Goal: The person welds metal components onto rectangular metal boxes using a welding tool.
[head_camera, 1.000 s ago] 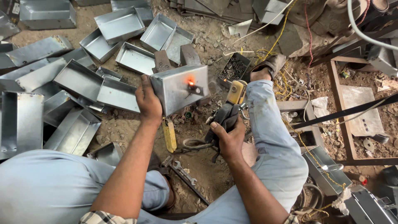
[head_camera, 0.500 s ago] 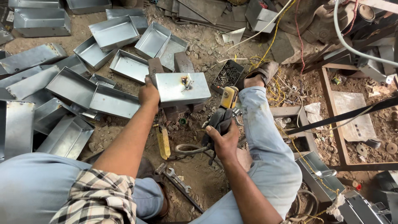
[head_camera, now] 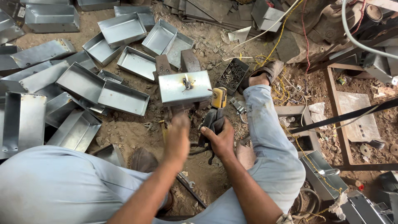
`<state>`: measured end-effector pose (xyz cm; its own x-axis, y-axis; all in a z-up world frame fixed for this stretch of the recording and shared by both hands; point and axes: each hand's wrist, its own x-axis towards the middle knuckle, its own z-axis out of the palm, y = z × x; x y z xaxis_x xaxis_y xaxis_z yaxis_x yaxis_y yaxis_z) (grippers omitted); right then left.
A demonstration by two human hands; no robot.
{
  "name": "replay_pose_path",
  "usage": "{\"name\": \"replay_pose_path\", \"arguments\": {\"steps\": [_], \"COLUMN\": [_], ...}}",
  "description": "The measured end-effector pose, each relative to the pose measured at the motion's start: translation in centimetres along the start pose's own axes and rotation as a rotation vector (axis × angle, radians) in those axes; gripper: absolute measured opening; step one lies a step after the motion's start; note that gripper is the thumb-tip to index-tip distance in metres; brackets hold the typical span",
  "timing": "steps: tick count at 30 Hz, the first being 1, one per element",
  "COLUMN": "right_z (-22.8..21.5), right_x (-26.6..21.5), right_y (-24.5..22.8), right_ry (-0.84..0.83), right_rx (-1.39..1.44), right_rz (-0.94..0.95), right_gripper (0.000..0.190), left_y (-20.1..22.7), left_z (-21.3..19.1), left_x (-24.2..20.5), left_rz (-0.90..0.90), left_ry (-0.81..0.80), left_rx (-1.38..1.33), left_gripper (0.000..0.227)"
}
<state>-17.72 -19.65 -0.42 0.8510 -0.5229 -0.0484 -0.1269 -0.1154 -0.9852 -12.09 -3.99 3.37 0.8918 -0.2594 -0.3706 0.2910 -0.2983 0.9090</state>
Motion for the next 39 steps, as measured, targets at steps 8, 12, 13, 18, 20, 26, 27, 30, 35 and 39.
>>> {"name": "replay_pose_path", "arguments": {"steps": [8,12,13,18,20,26,27,30,35,39], "right_z": [2.8,3.8,4.1,5.2,5.3,5.2,5.2,5.3,5.6,5.7], "right_x": [1.4,3.3,3.6,4.3,4.5,4.9,4.9,5.0,5.2,5.2], "right_y": [-2.0,-3.8,-3.9,-3.1,-2.8,-2.6,-2.6,-2.5,-1.9,-1.7], "right_ry": [0.000,0.012,0.012,0.064,0.052,0.029,0.023,0.023,0.004,0.008], "right_rx": [-0.151,-0.264,-0.268,-0.401,-0.363,-0.315,-0.302,-0.330,-0.345,-0.376], "right_rz": [0.063,0.074,0.076,0.015,0.040,0.061,0.066,0.031,0.133,0.117], "right_gripper": [0.047,0.045,0.045,0.049,0.048,0.047,0.047,0.047,0.048,0.049], "left_y": [-1.1,-1.2,-1.4,-2.3,-2.5,-2.6,-2.6,-2.5,-2.3,-2.3], "left_z": [1.9,2.3,2.2,2.2,2.1,2.2,2.2,2.3,1.9,1.8], "left_x": [-2.3,-0.4,0.0,1.5,1.7,2.0,2.0,2.1,1.8,1.9], "left_rz": [0.141,0.250,0.280,0.239,0.215,0.166,0.181,0.190,0.038,0.051], "left_ry": [-0.188,-0.104,-0.100,-0.131,-0.145,-0.158,-0.143,-0.116,-0.187,-0.180], "left_rx": [0.044,-0.037,-0.054,-0.161,-0.170,-0.110,-0.109,-0.131,-0.178,-0.158], "left_gripper": [0.080,0.083,0.086,0.100,0.103,0.103,0.103,0.101,0.100,0.098]}}
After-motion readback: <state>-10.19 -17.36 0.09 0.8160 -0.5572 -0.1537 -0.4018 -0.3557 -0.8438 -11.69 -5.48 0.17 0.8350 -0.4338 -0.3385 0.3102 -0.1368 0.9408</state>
